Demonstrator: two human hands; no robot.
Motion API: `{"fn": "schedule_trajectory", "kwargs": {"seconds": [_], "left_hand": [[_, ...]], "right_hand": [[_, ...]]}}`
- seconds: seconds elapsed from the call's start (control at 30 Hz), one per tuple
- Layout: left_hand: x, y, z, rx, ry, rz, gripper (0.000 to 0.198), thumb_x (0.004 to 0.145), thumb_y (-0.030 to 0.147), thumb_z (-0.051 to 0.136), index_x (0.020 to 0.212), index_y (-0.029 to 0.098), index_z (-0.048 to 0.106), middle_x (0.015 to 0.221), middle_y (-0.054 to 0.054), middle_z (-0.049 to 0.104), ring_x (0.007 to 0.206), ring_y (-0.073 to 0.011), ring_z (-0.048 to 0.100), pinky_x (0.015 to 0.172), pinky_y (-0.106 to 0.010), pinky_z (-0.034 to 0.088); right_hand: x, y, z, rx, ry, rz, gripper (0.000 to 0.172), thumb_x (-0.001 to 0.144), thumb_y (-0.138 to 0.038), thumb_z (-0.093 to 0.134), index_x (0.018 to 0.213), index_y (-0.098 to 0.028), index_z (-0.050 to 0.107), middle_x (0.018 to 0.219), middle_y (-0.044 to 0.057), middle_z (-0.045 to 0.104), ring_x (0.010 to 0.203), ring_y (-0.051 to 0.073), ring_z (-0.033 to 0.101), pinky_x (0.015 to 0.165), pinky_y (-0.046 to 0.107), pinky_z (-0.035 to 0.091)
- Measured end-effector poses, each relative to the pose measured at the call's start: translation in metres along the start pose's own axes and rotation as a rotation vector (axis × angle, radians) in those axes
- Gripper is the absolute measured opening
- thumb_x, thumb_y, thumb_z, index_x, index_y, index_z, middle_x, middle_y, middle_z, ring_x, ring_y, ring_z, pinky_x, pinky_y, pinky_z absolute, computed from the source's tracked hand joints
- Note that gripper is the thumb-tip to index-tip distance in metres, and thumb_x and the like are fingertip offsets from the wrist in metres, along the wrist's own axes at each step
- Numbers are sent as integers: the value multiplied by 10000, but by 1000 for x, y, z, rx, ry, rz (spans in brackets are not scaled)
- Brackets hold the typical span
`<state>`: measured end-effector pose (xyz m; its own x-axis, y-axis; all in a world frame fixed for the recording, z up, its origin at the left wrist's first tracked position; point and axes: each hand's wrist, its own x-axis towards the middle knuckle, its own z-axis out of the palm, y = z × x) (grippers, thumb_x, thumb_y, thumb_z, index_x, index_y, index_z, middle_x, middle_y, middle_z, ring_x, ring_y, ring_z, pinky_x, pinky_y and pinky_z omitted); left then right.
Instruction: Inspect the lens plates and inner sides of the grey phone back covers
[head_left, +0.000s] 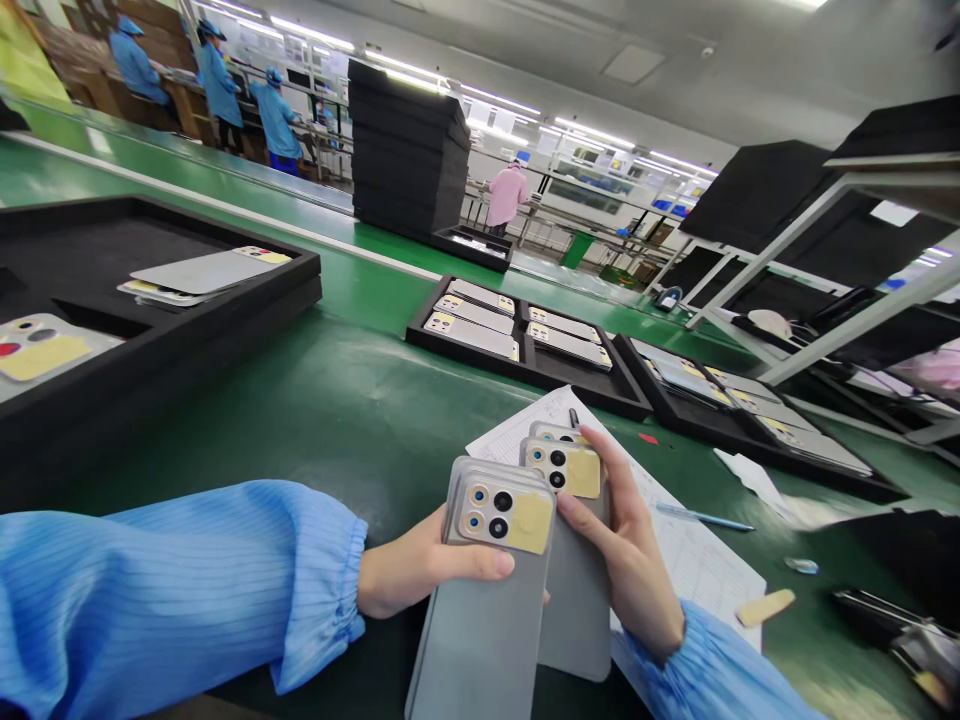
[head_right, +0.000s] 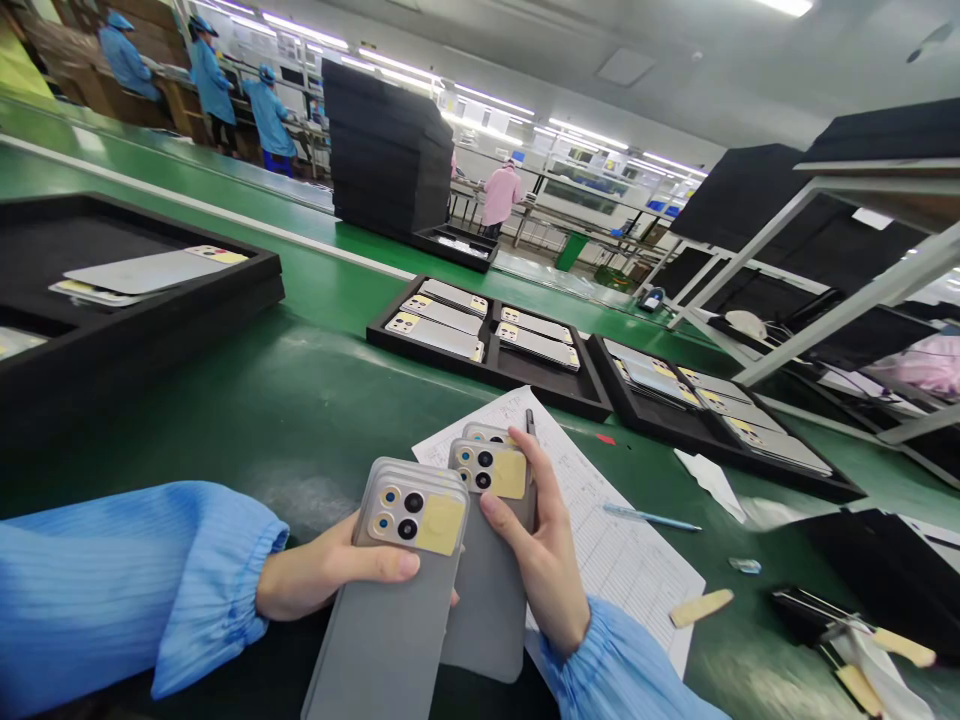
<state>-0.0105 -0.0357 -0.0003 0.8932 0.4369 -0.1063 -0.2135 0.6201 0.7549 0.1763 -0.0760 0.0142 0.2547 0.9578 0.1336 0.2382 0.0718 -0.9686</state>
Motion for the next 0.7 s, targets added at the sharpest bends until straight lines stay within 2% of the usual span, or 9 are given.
{"fn": "schedule_trajectory", "kwargs": {"seconds": [0.17, 0.3, 0.37, 0.57, 0.7], "left_hand": [[1, -1, -1, -2, -9, 28, 273, 758, 141, 562, 1030, 153, 588, 923, -94, 685, 828, -169, 638, 754, -274, 483], [2, -3, -3, 0, -7, 45, 303, 769, 145, 558, 1072, 168, 560, 949, -90, 679, 859, -174, 636, 775, -291, 483], [2, -5, -4, 22, -5, 52, 334, 776, 153, 558, 1109, 177, 541, 965, -86, 674, 886, -180, 630, 802, -310, 476], [3, -6, -4, 42, 31, 52, 397, 771, 189, 576, 1162, 200, 504, 1092, -89, 619, 972, -225, 596, 877, -375, 433], [3, -6, -5, 63, 31, 46, 428, 781, 199, 565, 1199, 206, 477, 1115, -88, 606, 956, -212, 598, 894, -383, 418]], "right_hand": [[-4, 1, 2, -69, -45, -60, 410, 775, -307, 580, 1169, -340, 471, 1272, -33, 486, 1158, 207, 446, 963, 321, 370], [-5, 6, 4, -95, -122, -45, 230, 766, -314, 586, 992, -279, 609, 1054, 1, 644, 1022, 220, 557, 890, 328, 430], [-6, 8, 5, -95, -132, -46, 183, 752, -320, 597, 919, -257, 637, 970, 10, 678, 957, 222, 591, 840, 317, 460], [-11, 4, 10, -87, -158, -5, 232, 828, -353, 483, 935, -219, 639, 967, 29, 672, 913, 214, 596, 806, 300, 462], [-12, 1, 11, -38, -182, -6, 286, 852, -388, 421, 928, -216, 637, 916, 27, 673, 826, 192, 608, 746, 284, 478]]}}
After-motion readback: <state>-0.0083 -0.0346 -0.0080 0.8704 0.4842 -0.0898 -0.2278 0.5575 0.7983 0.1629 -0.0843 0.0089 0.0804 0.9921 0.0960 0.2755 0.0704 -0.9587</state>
